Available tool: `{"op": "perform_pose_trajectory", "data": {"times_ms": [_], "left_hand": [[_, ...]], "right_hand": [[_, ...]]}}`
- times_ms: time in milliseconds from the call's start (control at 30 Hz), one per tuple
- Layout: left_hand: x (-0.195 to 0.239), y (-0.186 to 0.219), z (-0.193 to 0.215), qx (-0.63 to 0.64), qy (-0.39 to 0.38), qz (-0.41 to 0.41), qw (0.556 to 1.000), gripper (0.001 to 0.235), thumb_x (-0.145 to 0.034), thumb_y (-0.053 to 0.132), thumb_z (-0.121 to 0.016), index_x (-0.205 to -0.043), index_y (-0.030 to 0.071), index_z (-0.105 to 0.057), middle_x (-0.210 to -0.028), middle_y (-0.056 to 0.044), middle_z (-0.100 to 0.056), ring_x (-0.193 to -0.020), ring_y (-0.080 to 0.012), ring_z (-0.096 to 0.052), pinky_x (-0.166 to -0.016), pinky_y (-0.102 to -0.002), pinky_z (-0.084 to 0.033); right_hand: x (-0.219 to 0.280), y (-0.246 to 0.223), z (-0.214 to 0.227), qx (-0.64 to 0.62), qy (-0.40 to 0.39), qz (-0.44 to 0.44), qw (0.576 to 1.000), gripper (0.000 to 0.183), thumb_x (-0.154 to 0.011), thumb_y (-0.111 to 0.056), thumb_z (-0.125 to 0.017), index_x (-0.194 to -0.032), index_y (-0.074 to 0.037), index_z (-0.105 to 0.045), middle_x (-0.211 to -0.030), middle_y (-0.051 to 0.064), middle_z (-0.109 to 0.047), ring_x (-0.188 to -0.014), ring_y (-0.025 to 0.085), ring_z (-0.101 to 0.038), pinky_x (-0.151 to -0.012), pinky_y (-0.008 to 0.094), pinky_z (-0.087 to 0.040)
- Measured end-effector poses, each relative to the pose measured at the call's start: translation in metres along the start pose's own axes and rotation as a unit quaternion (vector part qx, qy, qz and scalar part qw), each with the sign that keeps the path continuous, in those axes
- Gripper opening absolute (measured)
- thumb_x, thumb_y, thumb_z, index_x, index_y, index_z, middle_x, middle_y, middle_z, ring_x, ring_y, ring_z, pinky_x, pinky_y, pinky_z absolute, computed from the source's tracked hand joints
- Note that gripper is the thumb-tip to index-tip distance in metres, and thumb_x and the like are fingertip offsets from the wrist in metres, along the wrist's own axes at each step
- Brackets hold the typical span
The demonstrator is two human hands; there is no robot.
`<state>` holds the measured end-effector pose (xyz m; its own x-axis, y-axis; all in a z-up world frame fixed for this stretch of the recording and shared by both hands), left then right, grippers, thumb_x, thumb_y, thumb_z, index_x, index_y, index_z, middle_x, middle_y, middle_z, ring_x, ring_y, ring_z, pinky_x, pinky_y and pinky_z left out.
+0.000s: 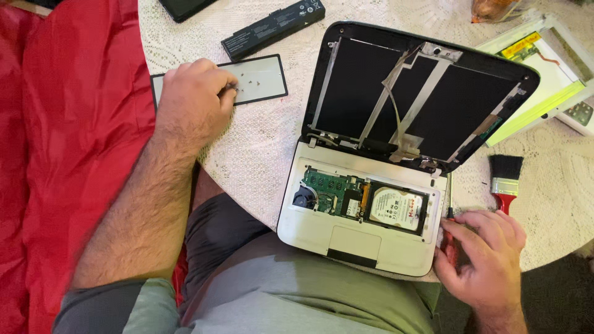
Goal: The person installs a hard drive into a laptop, securing it with a screwdriver. They then proceed to fasten screws into the laptop's internal frame and casing using the same tool.
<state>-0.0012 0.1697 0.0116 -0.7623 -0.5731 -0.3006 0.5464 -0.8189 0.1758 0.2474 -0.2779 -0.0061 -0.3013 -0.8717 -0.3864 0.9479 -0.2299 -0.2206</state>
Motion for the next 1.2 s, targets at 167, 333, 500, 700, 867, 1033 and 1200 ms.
{"op": "perform_pose_trajectory", "data": {"times_ms": [167,333,500,700,867,1033,1200], "left_hand": [[-0.002,-0.005,-0.001,0.025,0.001,-0.021,0.999,0.014,-0.09,0.015,-0.069,-0.099,0.02,-0.079,-0.095,-0.004,-0.065,-0.09,-0.0306,-0.06,-0.083,-0.049,-0.044],[-0.002,-0.008,-0.001,0.026,-0.004,-0.023,0.999,0.013,-0.091,0.015,-0.067,-0.095,0.018,-0.079,-0.095,-0.003,-0.065,-0.088,-0.0303,-0.059,-0.082,-0.049,-0.045],[-0.001,-0.02,-0.006,0.031,-0.013,-0.051,0.998,0.013,-0.09,0.016,-0.07,-0.1,0.019,-0.079,-0.101,-0.004,-0.066,-0.097,-0.0316,-0.06,-0.087,-0.05,-0.045],[-0.007,-0.006,0.002,0.018,-0.047,-0.027,0.998,0.014,-0.095,0.027,-0.072,-0.102,0.019,-0.08,-0.103,-0.005,-0.068,-0.097,-0.0323,-0.06,-0.087,-0.051,-0.045],[-0.008,-0.006,-0.002,0.03,-0.022,-0.041,0.998,0.01,-0.092,0.021,-0.074,-0.1,0.018,-0.078,-0.099,-0.005,-0.067,-0.095,-0.0316,-0.06,-0.086,-0.05,-0.046],[-0.01,-0.005,-0.002,0.044,-0.029,-0.056,0.997,0.011,-0.094,0.016,-0.072,-0.103,0.018,-0.079,-0.101,-0.004,-0.067,-0.099,-0.0321,-0.06,-0.088,-0.05,-0.045],[-0.007,-0.003,0.0,0.047,-0.04,-0.067,0.996,0.011,-0.098,0.014,-0.068,-0.099,0.018,-0.079,-0.097,-0.003,-0.064,-0.096,-0.0308,-0.059,-0.092,-0.051,-0.045]], "right_hand": [[-0.001,0.001,0.0,-0.01,-0.002,0.007,1.0,0.036,-0.071,-0.022,-0.075,-0.105,-0.011,-0.074,-0.114,0.009,-0.067,-0.115,0.032,-0.065,-0.116,0.054,-0.041],[-0.002,0.0,-0.001,-0.02,0.006,0.009,1.0,0.033,-0.072,-0.02,-0.074,-0.104,-0.009,-0.074,-0.113,0.01,-0.068,-0.114,0.034,-0.065,-0.114,0.054,-0.043],[0.0,0.004,-0.002,-0.016,-0.004,0.009,1.0,0.036,-0.072,-0.024,-0.076,-0.106,-0.011,-0.073,-0.114,0.01,-0.068,-0.113,0.033,-0.065,-0.116,0.056,-0.043],[-0.002,0.001,-0.001,-0.017,-0.001,0.006,1.0,0.032,-0.072,-0.019,-0.074,-0.102,-0.011,-0.074,-0.111,0.009,-0.067,-0.111,0.032,-0.065,-0.115,0.055,-0.044],[0.0,0.004,-0.002,-0.017,-0.001,0.006,1.0,0.034,-0.071,-0.02,-0.074,-0.104,-0.012,-0.074,-0.112,0.008,-0.067,-0.111,0.032,-0.065,-0.115,0.054,-0.043],[-0.003,0.0,0.0,-0.021,0.0,0.009,1.0,0.032,-0.073,-0.02,-0.074,-0.103,-0.011,-0.073,-0.112,0.009,-0.067,-0.111,0.033,-0.065,-0.115,0.055,-0.043],[-0.002,0.001,0.0,-0.019,-0.003,0.007,1.0,0.033,-0.072,-0.019,-0.073,-0.104,-0.01,-0.074,-0.113,0.009,-0.067,-0.114,0.032,-0.065,-0.117,0.054,-0.042]]}}
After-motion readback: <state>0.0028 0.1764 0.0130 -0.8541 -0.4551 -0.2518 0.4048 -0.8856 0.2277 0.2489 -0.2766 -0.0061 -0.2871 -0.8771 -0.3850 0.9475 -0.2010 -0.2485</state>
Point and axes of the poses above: each hand's wrist, its own x-axis away from the middle knuckle, its own z-axis out of the back of the hand, y = z × x, the point moved 2 cm from there along -x, towards the middle knuckle
